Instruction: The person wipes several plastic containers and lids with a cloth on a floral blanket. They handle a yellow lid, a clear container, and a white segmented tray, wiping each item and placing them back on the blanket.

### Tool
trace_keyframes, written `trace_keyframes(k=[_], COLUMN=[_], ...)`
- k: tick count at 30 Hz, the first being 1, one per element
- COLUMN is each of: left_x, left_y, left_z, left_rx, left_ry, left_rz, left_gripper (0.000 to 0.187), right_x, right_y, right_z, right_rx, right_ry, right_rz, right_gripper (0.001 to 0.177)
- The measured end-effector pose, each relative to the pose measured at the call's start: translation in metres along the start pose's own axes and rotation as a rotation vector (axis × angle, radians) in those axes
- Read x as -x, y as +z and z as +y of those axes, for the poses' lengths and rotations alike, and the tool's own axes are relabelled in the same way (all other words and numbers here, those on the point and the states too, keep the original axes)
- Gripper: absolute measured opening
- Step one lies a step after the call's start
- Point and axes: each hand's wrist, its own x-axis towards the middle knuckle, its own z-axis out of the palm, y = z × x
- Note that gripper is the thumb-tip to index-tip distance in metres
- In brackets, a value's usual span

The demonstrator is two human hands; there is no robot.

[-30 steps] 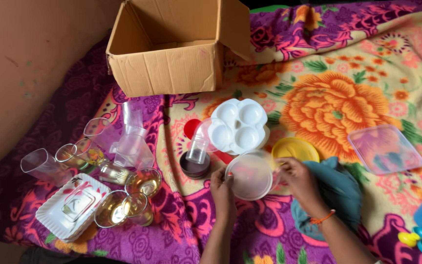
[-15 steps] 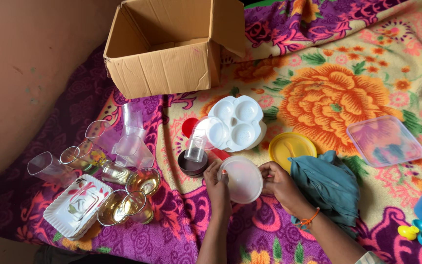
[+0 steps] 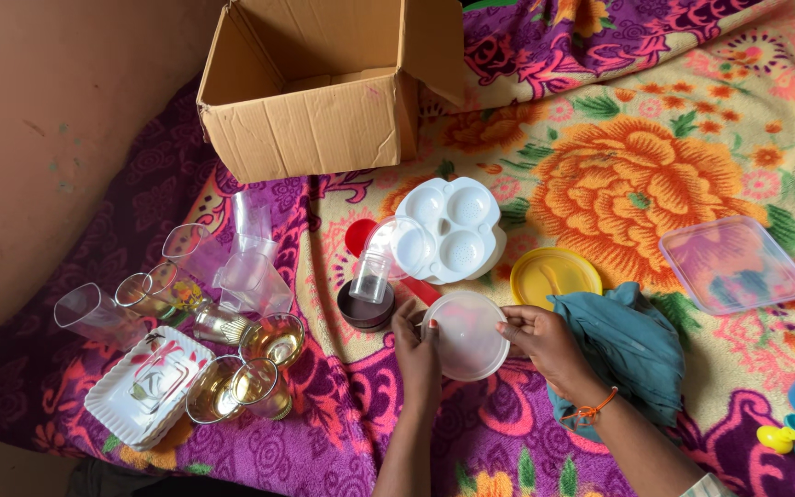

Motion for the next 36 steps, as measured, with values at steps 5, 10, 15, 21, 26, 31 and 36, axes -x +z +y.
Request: trace_keyframes(k=[5, 10, 15, 21, 26, 31, 36], left_x=[0.010, 0.010, 0.006, -0.008, -0.009, -0.013, -0.017], left_y=[0.002, 0.004, 0.000, -0.011, -0.011, -0.011, -0.012], left_z=[0.010, 0.009, 0.005, -0.012, -0.014, -0.014, -0.019], left_rx=[-0.297, -0.251, -0.021, 0.464, 0.524, 0.539, 0.491], left_ry=[0.048, -0.052, -0.111, -0.113, -0.163, -0.206, -0.174], left_rz=[-0.048, -0.046, -0.077, -0.101, -0.061, 0.013, -0.010], left_gripper=[0.035, 0.031, 0.031, 0.040, 0.037, 0.039, 0.043], right_x=[-0.003, -0.004, -0.015, -0.044, -0.108, -0.152, -0.165], right_y=[-0.002, -0.005, -0.004, 0.051, 0.107, 0.129, 0.129], right_z=[0.009, 0.014, 0.009, -0.026, -0.039, -0.029, -0.018], right_rx=[0.175, 0.183, 0.133, 0.984, 1.065, 1.291, 1.155], right_ry=[-0.103, -0.117, -0.041, -0.703, -0.710, -0.535, -0.480], right_rz=[0.044, 0.078, 0.087, 0.362, 0.344, 0.320, 0.389], right_gripper=[0.034, 0.026, 0.022, 0.012, 0.014, 0.022, 0.029])
